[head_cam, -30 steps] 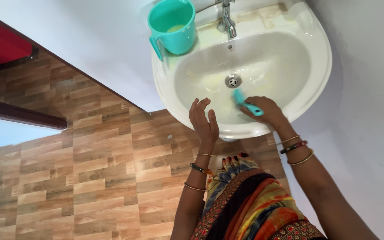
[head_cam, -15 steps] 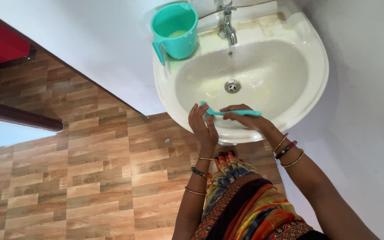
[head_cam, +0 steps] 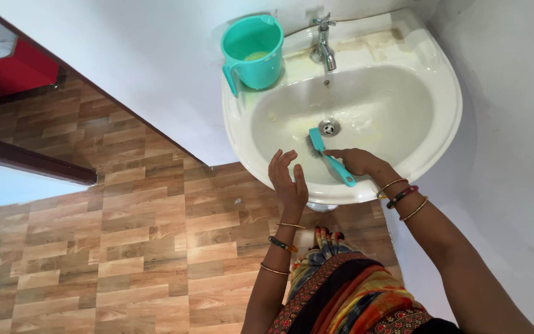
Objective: The person scrubs a white bathroom sink using a teal scrub brush and a green cleaning solution from a teal pitcher. They repeatedly pour the solution into the sink and scrub the basin, faucet, and surrounding areas. The person also rinses the brush under running water from the tap.
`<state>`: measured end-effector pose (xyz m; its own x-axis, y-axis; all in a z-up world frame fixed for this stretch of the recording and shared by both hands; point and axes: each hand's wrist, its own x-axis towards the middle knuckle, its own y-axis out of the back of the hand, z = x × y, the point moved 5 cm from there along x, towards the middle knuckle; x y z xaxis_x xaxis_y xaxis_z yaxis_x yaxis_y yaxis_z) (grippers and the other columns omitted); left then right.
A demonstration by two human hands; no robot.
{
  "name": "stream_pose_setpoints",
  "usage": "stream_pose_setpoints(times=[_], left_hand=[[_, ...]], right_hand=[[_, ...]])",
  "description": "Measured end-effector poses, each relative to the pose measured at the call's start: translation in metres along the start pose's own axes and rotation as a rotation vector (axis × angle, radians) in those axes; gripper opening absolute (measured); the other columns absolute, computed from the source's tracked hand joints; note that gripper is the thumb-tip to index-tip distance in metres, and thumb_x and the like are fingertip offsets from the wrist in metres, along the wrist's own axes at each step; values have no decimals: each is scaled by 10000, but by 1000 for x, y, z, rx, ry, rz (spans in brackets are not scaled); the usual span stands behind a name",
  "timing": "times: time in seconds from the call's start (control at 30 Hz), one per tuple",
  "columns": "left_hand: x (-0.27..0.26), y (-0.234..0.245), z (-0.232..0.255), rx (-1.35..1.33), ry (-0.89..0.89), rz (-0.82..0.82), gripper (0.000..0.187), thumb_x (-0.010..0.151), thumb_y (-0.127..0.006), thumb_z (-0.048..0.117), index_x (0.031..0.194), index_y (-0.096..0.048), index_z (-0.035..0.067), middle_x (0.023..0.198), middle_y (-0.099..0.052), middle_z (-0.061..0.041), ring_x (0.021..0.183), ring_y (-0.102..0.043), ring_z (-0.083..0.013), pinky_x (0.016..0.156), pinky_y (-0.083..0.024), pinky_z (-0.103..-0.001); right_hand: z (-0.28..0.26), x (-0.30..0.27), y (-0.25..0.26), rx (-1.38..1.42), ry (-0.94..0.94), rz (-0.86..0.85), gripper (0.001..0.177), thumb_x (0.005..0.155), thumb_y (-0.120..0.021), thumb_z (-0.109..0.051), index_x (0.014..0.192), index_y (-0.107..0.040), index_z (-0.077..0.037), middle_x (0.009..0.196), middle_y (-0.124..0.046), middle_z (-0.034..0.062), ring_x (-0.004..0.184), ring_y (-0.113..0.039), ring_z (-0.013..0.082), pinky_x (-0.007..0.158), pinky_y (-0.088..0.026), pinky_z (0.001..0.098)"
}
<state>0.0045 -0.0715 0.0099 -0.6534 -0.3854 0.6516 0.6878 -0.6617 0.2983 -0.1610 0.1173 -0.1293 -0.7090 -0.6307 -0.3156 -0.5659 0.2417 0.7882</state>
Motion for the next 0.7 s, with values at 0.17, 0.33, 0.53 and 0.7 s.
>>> stream_pose_setpoints(times=[0.17,0.33,0.53,0.7], left_hand=[[0,-1,1,8,-1,-3,208,1046,-541,174,1199,-634,68,1274,-676,-94,1381,-524,-358,1181,-347,-504],[0,-2,-1,13,1,5,214,1023,-555,161,1203,-632,76,1264,-679,-92,1376,-530,-354,1189,-339,-511],[-2,-7,-1,67,-17,-22,225,1014,-560,165,1210,-631,81,1269,-682,-88,1376,-529,-346,1201,-319,-525],[-1,-10,2,124,-29,-63,265,1021,-560,205,1249,-622,85,1297,-669,-93,1392,-513,-344,1210,-303,-536]], right_hand=[[-10,10,17,133,-214,-93,440,991,-507,-223,1407,-640,-276,1284,-730,107,1126,-712,300,992,-523,406],[-5,41,30,-82,-213,-58,426,861,-713,-201,1286,-684,-204,1230,-729,117,1117,-700,292,968,-540,389],[43,81,40,-484,-316,194,296,1005,-552,-158,1216,-760,-143,1070,-779,114,985,-758,294,828,-608,435],[-30,76,-5,-151,208,149,461,929,-574,-91,1350,-664,-256,1035,-761,159,901,-726,338,808,-564,458]])
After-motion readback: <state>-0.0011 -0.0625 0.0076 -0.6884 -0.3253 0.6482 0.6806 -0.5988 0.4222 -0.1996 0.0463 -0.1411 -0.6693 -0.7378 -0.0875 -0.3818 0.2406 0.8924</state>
